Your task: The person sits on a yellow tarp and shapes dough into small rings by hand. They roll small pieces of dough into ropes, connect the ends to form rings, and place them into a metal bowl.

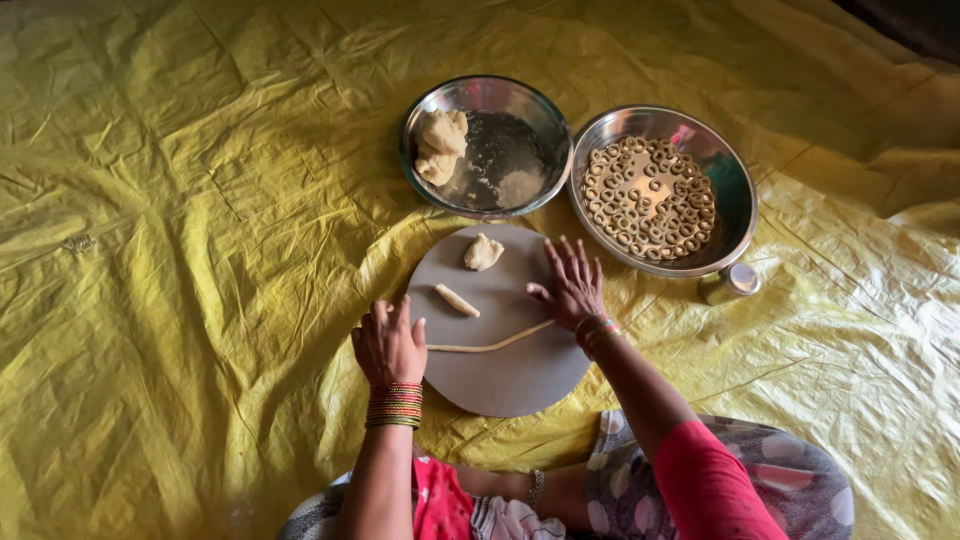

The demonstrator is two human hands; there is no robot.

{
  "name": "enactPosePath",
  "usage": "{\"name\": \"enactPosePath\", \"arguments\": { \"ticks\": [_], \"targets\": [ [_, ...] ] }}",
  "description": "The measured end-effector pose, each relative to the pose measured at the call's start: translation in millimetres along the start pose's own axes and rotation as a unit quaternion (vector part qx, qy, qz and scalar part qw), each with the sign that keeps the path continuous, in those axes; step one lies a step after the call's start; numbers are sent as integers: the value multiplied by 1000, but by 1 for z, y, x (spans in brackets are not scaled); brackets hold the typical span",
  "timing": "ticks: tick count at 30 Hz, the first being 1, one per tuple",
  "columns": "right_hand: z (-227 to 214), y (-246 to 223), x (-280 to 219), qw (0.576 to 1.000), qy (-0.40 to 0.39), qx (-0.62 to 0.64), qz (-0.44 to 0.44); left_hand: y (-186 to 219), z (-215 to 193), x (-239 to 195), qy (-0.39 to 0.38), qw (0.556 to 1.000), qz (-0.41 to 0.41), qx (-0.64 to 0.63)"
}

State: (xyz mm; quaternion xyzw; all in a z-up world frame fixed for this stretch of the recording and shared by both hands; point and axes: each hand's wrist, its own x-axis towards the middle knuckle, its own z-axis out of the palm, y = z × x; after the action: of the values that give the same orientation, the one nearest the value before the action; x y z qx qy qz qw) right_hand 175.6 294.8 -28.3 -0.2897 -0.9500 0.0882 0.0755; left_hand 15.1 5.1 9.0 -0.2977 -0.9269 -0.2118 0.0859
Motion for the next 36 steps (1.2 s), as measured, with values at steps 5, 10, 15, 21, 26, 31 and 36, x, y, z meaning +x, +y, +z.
{"name": "enactPosePath", "arguments": {
  "ticks": [5,10,15,21,26,31,36],
  "targets": [
    [3,-1,6,1000,-1,-21,-2,-1,-14,2,-35,998,-52,-11],
    [-5,8,-30,998,-31,-27,-36,5,-20,7,-53,994,-75,-56],
    [2,10,-16,999,-15,-30,-27,12,-16,7,-61,995,-62,-43],
    [15,0,18,1000,3,-23,-15,0,-9,6,-46,997,-49,-42],
    [8,17,-24,998,-30,-32,-34,-5,2,7,-49,996,-63,-41],
    [-11,40,-27,999,52,2,-14,-1,8,3,-58,996,-51,-34],
    [-49,48,-15,995,92,40,16,-1,1,3,-64,995,-59,-55]
  ]
}}
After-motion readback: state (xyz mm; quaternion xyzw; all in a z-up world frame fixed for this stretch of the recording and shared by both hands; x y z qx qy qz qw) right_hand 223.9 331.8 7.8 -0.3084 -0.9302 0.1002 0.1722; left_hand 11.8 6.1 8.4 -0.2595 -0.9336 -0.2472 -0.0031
